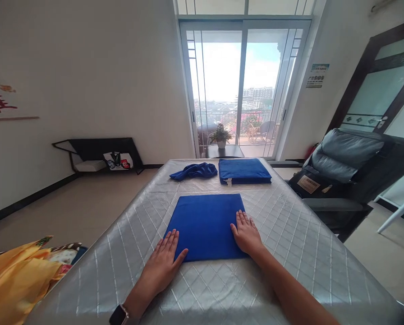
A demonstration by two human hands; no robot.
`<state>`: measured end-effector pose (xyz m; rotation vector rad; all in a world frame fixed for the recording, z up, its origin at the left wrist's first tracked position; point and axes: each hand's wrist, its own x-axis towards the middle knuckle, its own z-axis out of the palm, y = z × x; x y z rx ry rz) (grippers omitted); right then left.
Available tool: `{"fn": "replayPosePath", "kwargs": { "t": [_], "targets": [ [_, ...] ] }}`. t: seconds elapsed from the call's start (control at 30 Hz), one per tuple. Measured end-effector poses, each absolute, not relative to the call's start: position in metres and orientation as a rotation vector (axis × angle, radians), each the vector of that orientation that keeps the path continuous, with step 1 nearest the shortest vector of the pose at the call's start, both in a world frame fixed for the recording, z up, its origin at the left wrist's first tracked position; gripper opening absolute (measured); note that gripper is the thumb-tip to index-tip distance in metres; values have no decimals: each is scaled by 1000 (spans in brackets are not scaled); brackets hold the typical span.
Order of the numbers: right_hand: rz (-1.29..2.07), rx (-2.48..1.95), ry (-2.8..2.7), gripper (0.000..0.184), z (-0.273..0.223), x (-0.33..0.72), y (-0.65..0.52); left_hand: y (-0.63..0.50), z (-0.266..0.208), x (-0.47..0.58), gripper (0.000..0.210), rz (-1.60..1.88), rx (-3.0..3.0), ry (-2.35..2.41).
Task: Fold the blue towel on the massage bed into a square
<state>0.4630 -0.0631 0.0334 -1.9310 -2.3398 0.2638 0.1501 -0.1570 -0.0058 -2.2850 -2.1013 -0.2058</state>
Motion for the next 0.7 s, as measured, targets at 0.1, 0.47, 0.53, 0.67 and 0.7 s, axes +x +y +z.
{"fn": "replayPosePath", "kwargs": {
  "t": [0.1,0.47,0.53,0.67,0.7],
  "targets": [
    [269,-1934,-2331,67,35,462,-63,-147,4,174,80,-209,-2300,-2090],
    [202,-1908,-2429,63,32,467,-65,-64,32,338,76,-405,-2775,-1684],
    [207,-1914,-2391,63,33,466,-64,-61,28,329,76,-386,-2708,-1750],
    [246,-1907,-2337,65,35,463,-64,-63,24,280,79,-267,-2588,-1901],
    [253,-1907,-2331,66,35,463,-64,-64,24,264,79,-238,-2555,-1937]
  ]
}}
